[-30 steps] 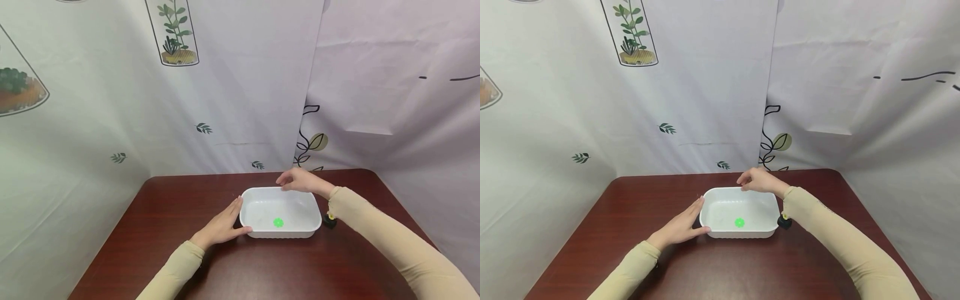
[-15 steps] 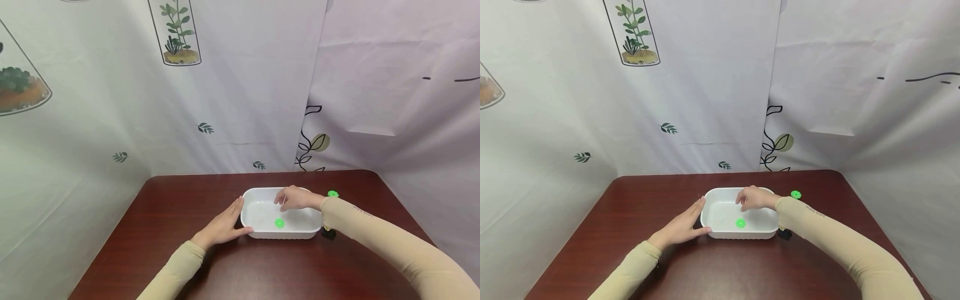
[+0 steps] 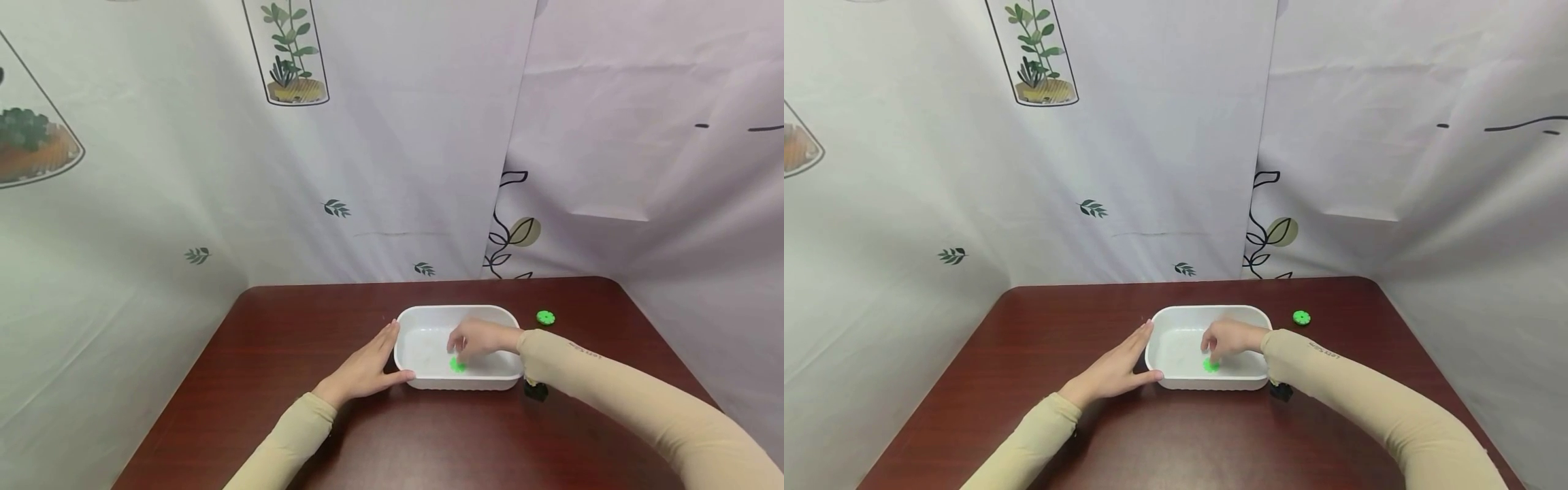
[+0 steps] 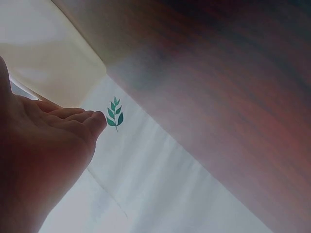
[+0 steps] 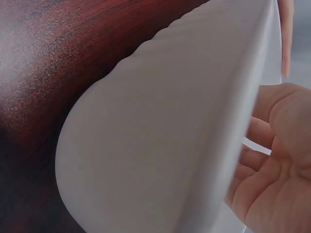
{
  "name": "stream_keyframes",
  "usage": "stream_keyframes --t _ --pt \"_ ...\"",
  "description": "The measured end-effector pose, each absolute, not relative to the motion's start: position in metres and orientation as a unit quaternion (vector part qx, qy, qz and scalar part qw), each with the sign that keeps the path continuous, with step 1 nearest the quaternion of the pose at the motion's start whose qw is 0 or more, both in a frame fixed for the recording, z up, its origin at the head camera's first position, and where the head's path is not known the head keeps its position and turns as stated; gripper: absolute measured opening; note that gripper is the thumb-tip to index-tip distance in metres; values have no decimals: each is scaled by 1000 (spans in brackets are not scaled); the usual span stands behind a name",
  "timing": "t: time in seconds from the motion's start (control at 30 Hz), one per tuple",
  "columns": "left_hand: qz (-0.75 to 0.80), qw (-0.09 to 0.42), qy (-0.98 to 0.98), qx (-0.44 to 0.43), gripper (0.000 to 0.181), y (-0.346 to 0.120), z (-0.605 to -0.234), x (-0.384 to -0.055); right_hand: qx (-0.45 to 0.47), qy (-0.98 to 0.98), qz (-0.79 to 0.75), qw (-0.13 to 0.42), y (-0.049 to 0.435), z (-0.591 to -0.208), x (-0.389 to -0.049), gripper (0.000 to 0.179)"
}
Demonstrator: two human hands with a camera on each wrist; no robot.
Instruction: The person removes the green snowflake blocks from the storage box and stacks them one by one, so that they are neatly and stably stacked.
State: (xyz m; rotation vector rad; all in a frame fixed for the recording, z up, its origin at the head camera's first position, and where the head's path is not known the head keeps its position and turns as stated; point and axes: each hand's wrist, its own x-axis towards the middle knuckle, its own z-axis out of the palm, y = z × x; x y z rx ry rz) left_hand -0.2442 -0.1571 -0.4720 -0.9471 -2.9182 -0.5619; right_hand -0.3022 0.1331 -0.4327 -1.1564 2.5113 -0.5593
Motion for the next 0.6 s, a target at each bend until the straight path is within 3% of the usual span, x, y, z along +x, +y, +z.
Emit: stream_keyframes --t 0.6 --pt "-182 10 -936 -302 105 -157 -472 -243 -386 872 -196 228 123 -435 -286 12"
